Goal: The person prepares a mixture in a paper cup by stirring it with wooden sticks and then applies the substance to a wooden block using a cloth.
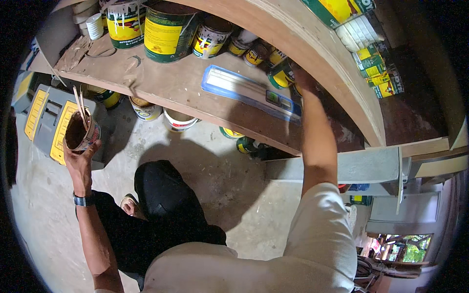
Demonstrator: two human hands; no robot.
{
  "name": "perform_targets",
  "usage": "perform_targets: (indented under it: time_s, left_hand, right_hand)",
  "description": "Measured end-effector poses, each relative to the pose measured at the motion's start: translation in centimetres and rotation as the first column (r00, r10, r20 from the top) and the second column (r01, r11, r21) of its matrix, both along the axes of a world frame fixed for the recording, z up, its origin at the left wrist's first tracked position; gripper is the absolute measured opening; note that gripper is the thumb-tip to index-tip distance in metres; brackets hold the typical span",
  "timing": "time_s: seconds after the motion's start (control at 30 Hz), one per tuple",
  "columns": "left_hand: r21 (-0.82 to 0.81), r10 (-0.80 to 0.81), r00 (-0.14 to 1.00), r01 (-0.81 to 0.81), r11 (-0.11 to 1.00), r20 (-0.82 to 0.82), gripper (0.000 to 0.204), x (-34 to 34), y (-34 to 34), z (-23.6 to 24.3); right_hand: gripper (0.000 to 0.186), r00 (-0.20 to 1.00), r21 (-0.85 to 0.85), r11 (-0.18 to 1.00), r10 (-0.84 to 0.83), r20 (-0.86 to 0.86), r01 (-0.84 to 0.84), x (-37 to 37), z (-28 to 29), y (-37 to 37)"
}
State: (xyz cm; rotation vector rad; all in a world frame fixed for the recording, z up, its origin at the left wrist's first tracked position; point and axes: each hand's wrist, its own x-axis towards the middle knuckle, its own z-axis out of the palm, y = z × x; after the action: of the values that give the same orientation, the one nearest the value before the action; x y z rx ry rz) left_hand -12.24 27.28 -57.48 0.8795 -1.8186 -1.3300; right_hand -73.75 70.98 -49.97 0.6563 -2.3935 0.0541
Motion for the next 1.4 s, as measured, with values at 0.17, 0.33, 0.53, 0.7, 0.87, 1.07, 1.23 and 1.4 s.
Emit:
perform_targets:
  time_s: [0.17, 0.33, 0.53, 0.7, 0.87, 1.07, 1.23, 1.4]
  left_hand:
    - [-0.007, 0.018, 1.000, -0.018, 1.000, 0.012, 0.072, 0.7, 0.3, -0.2]
    - [0.018, 0.003, 0.999, -0.002, 1.000, -0.037, 0.072, 0.9, 0.8, -0.4]
    - [-0.012, 0.011, 0.999, -0.011, 1.000, -0.031, 0.073, 1.1, 0.9, -0.7]
    - [0.039, -0.001, 1.000, 0.001, 0.999, -0.004, 0.072, 0.7, 1.5, 0.2]
    - [0.034, -0.035, 0.999, 0.035, 0.999, -0.019, 0.073, -0.2, 1.7, -0.5]
    - [-0.009, 0.002, 1.000, -0.002, 1.000, 0.026, 0.074, -0.7, 2.0, 0.1]
    - [0.005, 0.024, 1.000, -0.024, 1.000, 0.000, 0.074, 0.1, 1.2, -0.3]
    - [0.006, -0.052, 0.999, 0.052, 0.999, 0.015, 0.076, -1.7, 1.8, -1.3]
  right_hand:
    - [0.046, 0.984, 0.170, 0.970, 0.160, 0.084, -0.172, -2.1, 1.8, -1.7]
    - [0.049, 0.959, 0.232, 0.932, 0.281, 0.023, -0.278, -1.2, 3.6, -2.7]
    - [0.053, 0.937, 0.199, 0.926, 0.341, -0.070, -0.322, 0.4, 3.7, -2.9]
    - [0.050, 0.938, 0.092, 0.952, 0.305, -0.166, -0.293, 0.4, 2.7, -2.6]
    - [0.044, 0.959, -0.112, 0.979, 0.141, -0.247, -0.173, -1.1, 3.1, 0.0]
    - [0.035, 0.939, -0.594, 0.797, 0.110, 0.327, 0.114, 8.2, 1.6, 6.6]
    - [0.025, 0.412, -0.650, 0.413, 0.530, 0.741, 0.638, 21.2, -3.3, 7.2]
    - [0.039, 0.627, -0.383, 0.854, 0.088, 0.774, 0.353, 19.9, -5.8, 10.9]
